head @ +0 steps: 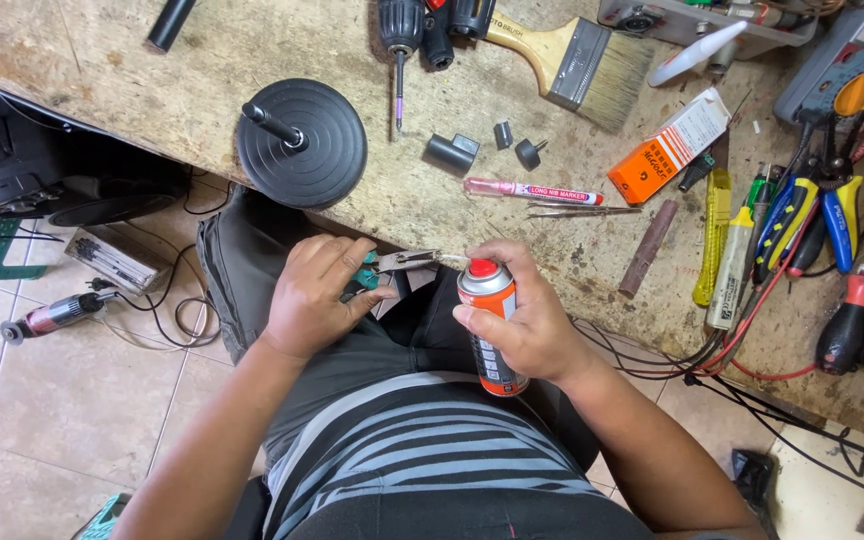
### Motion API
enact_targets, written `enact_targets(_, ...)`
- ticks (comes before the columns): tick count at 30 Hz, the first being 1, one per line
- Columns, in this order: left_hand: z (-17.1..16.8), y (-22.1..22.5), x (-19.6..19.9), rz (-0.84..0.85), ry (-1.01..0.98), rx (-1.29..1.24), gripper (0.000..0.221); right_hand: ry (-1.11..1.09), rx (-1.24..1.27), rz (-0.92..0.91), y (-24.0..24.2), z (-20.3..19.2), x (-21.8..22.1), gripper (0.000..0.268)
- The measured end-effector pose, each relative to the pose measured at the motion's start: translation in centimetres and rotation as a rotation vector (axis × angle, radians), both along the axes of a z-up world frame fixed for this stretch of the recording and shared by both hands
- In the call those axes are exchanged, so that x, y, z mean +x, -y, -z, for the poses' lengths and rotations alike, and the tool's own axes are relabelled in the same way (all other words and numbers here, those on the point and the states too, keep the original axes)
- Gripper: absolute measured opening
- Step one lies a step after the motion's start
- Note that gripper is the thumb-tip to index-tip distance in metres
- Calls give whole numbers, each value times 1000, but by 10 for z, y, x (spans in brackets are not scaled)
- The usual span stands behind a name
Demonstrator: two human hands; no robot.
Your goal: Repairing small electronic components using pliers and cleaning spray on a workbench.
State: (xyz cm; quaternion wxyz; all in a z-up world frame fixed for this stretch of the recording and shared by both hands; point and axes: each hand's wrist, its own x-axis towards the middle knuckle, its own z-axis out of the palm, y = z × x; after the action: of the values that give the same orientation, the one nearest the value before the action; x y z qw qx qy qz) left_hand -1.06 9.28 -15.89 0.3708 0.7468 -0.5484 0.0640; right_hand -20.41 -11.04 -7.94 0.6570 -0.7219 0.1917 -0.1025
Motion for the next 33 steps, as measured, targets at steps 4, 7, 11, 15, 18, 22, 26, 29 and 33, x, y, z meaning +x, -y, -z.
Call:
enact_targets(4,-4,0,1,8,-4,-2,55,5,1,2,-1,-3,2,51)
enact_targets(7,-4,-1,0,8,2,8,55,3,-5,-5,0,-4,2,51)
enact_targets(11,-5,-1,1,12,-4,6,55,-7,-2,-7,0,-3,2,51)
enact_targets(15,-4,-1,0,12,1,3,55,-18,25,-4,-1,-3,1,52)
enact_targets(18,-4,-2,1,16,-5,7,56,-18,9,-13,1,-4,2,52)
enact_targets(22,-4,-7,-2,19,0,1,56,-14,6,-7,0,-6,-1,53)
enact_targets(26,-8,-2,1,39,-14,3,58,42,113,287,23,-49,-7,64)
enact_targets(29,-26,-1,-4,46,-41,86,58,267,213,558,87,-115,-19,63)
enact_targets(33,-33,-4,-8,4,-78,227,60,443,-183,738,234,-160,-39,53)
